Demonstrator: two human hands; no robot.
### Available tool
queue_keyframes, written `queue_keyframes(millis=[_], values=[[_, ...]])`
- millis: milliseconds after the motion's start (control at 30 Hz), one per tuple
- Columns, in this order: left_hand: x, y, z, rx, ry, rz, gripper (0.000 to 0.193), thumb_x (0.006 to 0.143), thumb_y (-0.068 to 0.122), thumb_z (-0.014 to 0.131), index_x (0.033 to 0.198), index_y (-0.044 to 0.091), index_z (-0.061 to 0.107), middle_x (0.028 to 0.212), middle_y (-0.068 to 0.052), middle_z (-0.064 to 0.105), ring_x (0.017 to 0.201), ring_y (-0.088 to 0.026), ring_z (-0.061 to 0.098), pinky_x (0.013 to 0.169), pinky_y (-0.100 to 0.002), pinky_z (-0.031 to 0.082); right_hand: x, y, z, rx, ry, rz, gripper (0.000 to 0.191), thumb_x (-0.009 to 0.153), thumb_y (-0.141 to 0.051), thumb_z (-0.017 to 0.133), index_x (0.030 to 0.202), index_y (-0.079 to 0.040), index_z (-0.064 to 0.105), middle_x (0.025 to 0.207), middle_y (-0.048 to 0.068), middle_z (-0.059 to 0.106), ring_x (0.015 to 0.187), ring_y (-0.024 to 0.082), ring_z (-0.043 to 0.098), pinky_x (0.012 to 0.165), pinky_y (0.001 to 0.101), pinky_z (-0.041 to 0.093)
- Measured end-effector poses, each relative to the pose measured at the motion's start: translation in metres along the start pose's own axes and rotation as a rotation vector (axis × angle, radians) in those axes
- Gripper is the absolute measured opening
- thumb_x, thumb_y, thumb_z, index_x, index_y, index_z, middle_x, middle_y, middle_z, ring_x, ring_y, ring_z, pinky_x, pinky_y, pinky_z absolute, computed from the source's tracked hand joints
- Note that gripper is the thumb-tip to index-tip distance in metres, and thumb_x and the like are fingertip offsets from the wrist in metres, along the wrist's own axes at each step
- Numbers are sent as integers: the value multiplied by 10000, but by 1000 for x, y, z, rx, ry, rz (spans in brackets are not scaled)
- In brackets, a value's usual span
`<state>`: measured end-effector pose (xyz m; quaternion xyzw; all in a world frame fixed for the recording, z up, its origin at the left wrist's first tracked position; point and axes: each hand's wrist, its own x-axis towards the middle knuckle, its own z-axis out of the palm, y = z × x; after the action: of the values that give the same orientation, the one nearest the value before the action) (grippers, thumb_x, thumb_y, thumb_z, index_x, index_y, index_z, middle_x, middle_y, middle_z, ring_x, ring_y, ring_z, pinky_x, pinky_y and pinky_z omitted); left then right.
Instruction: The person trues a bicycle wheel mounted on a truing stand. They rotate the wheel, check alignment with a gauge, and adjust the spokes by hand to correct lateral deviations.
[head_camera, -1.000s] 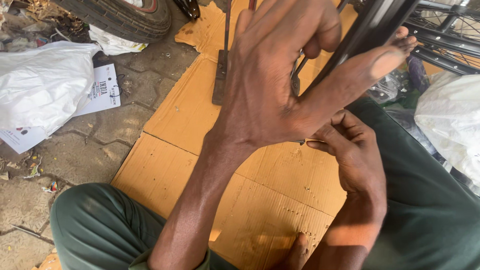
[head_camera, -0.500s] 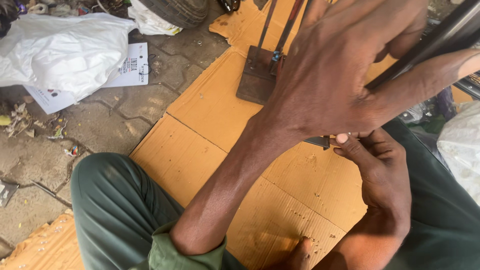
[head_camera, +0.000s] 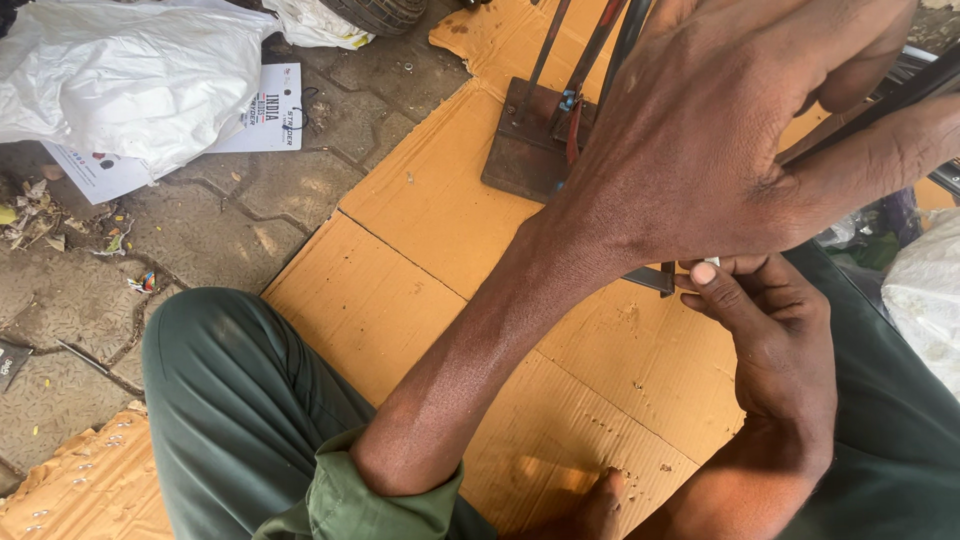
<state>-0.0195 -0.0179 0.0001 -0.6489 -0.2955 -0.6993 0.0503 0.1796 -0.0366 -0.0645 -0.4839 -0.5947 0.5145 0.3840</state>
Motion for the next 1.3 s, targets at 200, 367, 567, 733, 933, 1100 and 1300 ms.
queue_keyframes(millis=[200, 367, 567, 733, 933, 1100, 1300], values=[[-2, -4, 3, -1, -16, -13, 323, 1006, 455, 751, 930, 164, 631, 647, 37, 479, 607, -98, 480, 688, -326, 425, 1, 0, 0, -35, 26, 20, 217, 943, -144, 732, 1077, 18, 679, 971, 123, 747, 910, 153, 723, 838, 289, 581], [-7, -9, 4, 19, -31, -9, 298, 1004, 471, 741, 1041, 186, 660, 652, 40, 496, 635, -91, 518, 718, -322, 449, 0, 1, 1, -26, 40, 40, 229, 942, -149, 744, 1072, 26, 674, 965, 136, 752, 905, 162, 717, 841, 287, 576], [-14, -15, 8, -36, -50, -75, 308, 1034, 491, 716, 1119, 202, 650, 681, 67, 545, 654, -56, 569, 660, -267, 451, 1, 3, 0, -32, 39, 31, 213, 959, -137, 731, 1075, 33, 675, 977, 137, 749, 903, 150, 716, 835, 280, 580], [-18, -18, 13, -52, -85, -95, 322, 999, 443, 686, 1229, 221, 649, 688, 69, 559, 662, -45, 588, 649, -260, 451, 1, 5, -1, -31, 52, 49, 207, 958, -123, 729, 1072, 39, 669, 970, 144, 750, 879, 153, 717, 810, 277, 580], [-20, -19, 15, -58, -81, -92, 362, 999, 446, 710, 1257, 202, 634, 704, 69, 580, 673, -42, 605, 663, -269, 461, 2, 7, -3, -44, 70, 65, 204, 956, -113, 729, 1061, 48, 662, 951, 162, 750, 864, 167, 728, 785, 280, 590], [-21, -20, 16, -80, -52, -85, 382, 1004, 467, 698, 1275, 213, 609, 806, 87, 659, 715, -18, 642, 685, -246, 498, 2, 8, -4, -33, 92, 104, 215, 954, -115, 729, 1063, 57, 661, 936, 172, 746, 833, 178, 719, 737, 295, 577], [-21, -21, 17, -67, -49, -77, 400, 1019, 471, 746, 1272, 188, 618, 807, 73, 676, 731, -37, 660, 704, -266, 513, 3, 10, -4, -41, 47, 13, 233, 944, -105, 749, 1070, 72, 664, 951, 180, 749, 893, 179, 732, 820, 280, 587]])
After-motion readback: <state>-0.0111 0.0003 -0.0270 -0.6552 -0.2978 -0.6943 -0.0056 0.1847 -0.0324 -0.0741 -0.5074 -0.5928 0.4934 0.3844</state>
